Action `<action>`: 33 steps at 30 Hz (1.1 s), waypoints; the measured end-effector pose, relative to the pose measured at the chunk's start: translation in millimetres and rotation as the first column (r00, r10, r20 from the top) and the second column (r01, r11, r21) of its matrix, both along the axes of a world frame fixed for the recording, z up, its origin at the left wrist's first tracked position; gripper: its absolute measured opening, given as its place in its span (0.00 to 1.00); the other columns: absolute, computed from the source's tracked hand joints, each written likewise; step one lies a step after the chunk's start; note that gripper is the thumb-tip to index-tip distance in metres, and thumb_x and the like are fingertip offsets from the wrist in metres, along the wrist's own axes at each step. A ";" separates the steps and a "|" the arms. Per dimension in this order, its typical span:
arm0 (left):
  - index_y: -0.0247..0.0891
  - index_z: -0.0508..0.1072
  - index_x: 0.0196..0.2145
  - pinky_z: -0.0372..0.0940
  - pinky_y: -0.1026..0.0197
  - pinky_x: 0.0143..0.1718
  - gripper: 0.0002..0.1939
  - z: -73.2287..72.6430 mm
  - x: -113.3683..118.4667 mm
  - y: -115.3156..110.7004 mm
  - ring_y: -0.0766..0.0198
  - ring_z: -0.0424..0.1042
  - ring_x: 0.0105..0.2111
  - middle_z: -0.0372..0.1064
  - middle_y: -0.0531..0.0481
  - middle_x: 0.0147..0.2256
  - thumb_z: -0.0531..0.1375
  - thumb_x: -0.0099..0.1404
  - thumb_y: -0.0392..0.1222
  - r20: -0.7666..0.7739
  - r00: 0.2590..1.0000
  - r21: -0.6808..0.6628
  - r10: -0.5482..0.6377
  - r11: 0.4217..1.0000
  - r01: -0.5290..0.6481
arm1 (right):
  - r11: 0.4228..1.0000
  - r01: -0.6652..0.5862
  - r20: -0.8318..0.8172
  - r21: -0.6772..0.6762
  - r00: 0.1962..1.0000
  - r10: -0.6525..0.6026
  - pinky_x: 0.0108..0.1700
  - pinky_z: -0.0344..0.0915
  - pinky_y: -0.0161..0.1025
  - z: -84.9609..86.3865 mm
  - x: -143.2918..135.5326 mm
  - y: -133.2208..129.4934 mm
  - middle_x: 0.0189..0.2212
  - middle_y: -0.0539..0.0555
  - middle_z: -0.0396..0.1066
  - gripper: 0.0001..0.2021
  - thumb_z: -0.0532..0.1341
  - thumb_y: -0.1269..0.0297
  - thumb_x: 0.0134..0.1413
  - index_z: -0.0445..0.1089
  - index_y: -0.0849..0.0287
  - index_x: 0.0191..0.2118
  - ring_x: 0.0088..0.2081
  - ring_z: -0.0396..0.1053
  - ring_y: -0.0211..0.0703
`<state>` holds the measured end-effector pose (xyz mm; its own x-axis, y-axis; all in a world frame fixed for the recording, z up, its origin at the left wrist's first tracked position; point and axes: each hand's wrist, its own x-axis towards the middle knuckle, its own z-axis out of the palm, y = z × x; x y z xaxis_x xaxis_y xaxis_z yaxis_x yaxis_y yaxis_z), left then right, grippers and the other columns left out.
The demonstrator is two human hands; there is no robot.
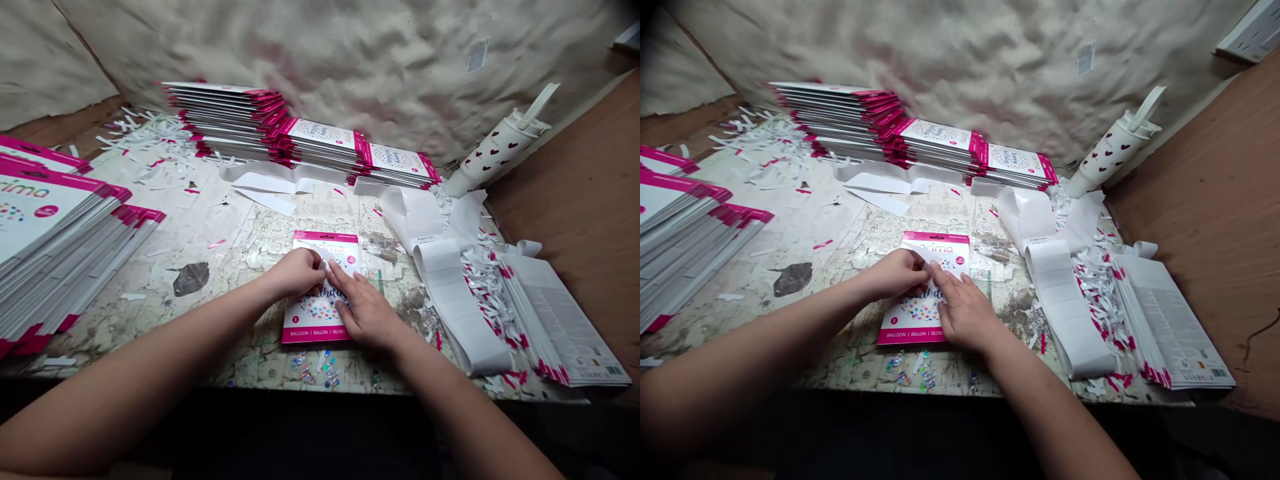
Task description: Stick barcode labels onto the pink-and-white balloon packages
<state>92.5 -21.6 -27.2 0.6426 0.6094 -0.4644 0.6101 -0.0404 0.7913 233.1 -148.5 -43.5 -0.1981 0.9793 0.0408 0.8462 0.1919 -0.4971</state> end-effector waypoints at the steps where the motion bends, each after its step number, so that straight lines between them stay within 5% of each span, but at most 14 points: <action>1: 0.36 0.66 0.21 0.57 0.66 0.17 0.08 0.0 0.3 -0.1 0.67 0.65 0.16 0.67 0.51 0.18 0.54 0.53 0.42 -0.008 1.000 0.030 -0.025 0.999 0.025 | 1.000 0.000 -0.010 0.006 1.000 0.000 0.62 0.49 0.52 -1.3 -1.6 1.0 0.61 0.56 0.55 0.35 0.50 0.69 0.55 0.32 0.59 0.66 0.59 0.56 0.46; 5: 0.35 0.70 0.22 0.56 0.66 0.18 0.12 6.1 1.9 -1.2 0.66 0.65 0.17 0.68 0.51 0.18 0.52 0.55 0.43 -0.045 0.994 0.120 -0.098 0.987 0.103 | 0.996 0.045 -0.105 0.072 0.994 -0.037 0.61 0.53 0.51 -3.1 -5.1 1.9 0.61 0.56 0.55 0.37 0.52 0.71 0.53 0.33 0.56 0.66 0.58 0.58 0.46; 10: 0.35 0.72 0.23 0.60 0.63 0.22 0.12 20.3 1.7 -4.3 0.62 0.67 0.21 0.68 0.50 0.20 0.51 0.54 0.40 -0.095 0.986 0.233 -0.140 0.959 0.159 | 0.974 0.020 -0.126 0.228 0.992 0.009 0.62 0.51 0.52 -8.1 -4.7 -0.9 0.64 0.56 0.47 0.37 0.53 0.73 0.52 0.36 0.54 0.66 0.65 0.39 0.51; 13: 0.35 0.74 0.28 0.65 0.59 0.34 0.12 21.5 -7.4 -16.0 0.58 0.71 0.31 0.72 0.46 0.29 0.51 0.56 0.40 -0.087 0.988 0.358 -0.130 0.921 0.153 | 0.977 0.016 -0.141 0.213 0.990 0.015 0.61 0.53 0.53 -11.0 -5.5 -1.0 0.59 0.58 0.55 0.38 0.52 0.73 0.53 0.33 0.55 0.66 0.62 0.49 0.51; 15: 0.33 0.73 0.38 0.62 0.55 0.46 0.16 14.1 -16.4 -32.3 0.54 0.69 0.42 0.71 0.41 0.40 0.49 0.59 0.39 -0.060 0.996 0.542 -0.068 0.836 0.090 | 0.982 0.029 -0.169 0.188 0.986 0.003 0.59 0.56 0.54 -11.6 -6.5 -0.9 0.59 0.58 0.56 0.38 0.53 0.73 0.53 0.33 0.53 0.66 0.59 0.56 0.51; 19: 0.24 0.60 0.56 0.50 0.46 0.58 0.27 -15.8 -28.4 -71.6 0.45 0.49 0.61 0.54 0.30 0.58 0.47 0.65 0.44 -0.129 0.992 0.832 0.001 0.544 0.108 | 0.986 0.031 -0.247 0.164 0.969 0.011 0.56 0.60 0.54 -9.6 -6.1 -1.6 0.59 0.57 0.55 0.38 0.53 0.73 0.53 0.33 0.48 0.65 0.55 0.61 0.48; 24: 0.37 0.57 0.60 0.47 0.41 0.58 0.27 -33.5 -27.3 -89.1 0.40 0.41 0.62 0.43 0.34 0.63 0.49 0.66 0.49 -0.252 0.968 0.804 -0.005 0.556 0.212 | 0.969 0.212 -0.519 0.129 0.847 -0.116 0.54 0.62 0.47 5.3 8.5 5.9 0.60 0.56 0.52 0.31 0.61 0.69 0.48 0.53 0.49 0.58 0.60 0.53 0.48; 27: 0.43 0.59 0.59 0.48 0.41 0.58 0.24 -29.8 -27.5 -86.5 0.40 0.41 0.62 0.39 0.36 0.64 0.49 0.66 0.47 -0.219 0.975 0.795 -0.018 0.577 0.189 | 0.938 0.341 -0.722 -0.060 0.634 -0.277 0.34 0.69 0.36 16.7 19.2 20.6 0.45 0.56 0.68 0.15 0.63 0.61 0.47 0.63 0.54 0.42 0.42 0.70 0.42; 29: 0.43 0.59 0.59 0.48 0.41 0.58 0.24 -28.0 -28.7 -85.7 0.39 0.41 0.62 0.33 0.36 0.65 0.50 0.66 0.46 -0.189 0.982 0.797 -0.019 0.581 0.165 | 0.915 0.271 -0.762 -0.300 0.509 -0.400 0.18 0.60 0.29 20.8 22.2 31.2 0.25 0.50 0.70 0.12 0.63 0.57 0.46 0.62 0.57 0.33 0.22 0.67 0.34; 33: 0.40 0.63 0.57 0.48 0.41 0.58 0.22 -28.7 -30.6 -88.0 0.38 0.40 0.62 0.21 0.37 0.65 0.50 0.66 0.45 -0.128 0.992 0.816 -0.017 0.567 0.115 | 0.787 0.246 -0.639 -0.565 0.473 -0.607 0.11 0.49 0.26 17.7 16.7 44.1 0.12 0.43 0.63 0.13 0.64 0.58 0.42 0.60 0.59 0.27 0.11 0.56 0.30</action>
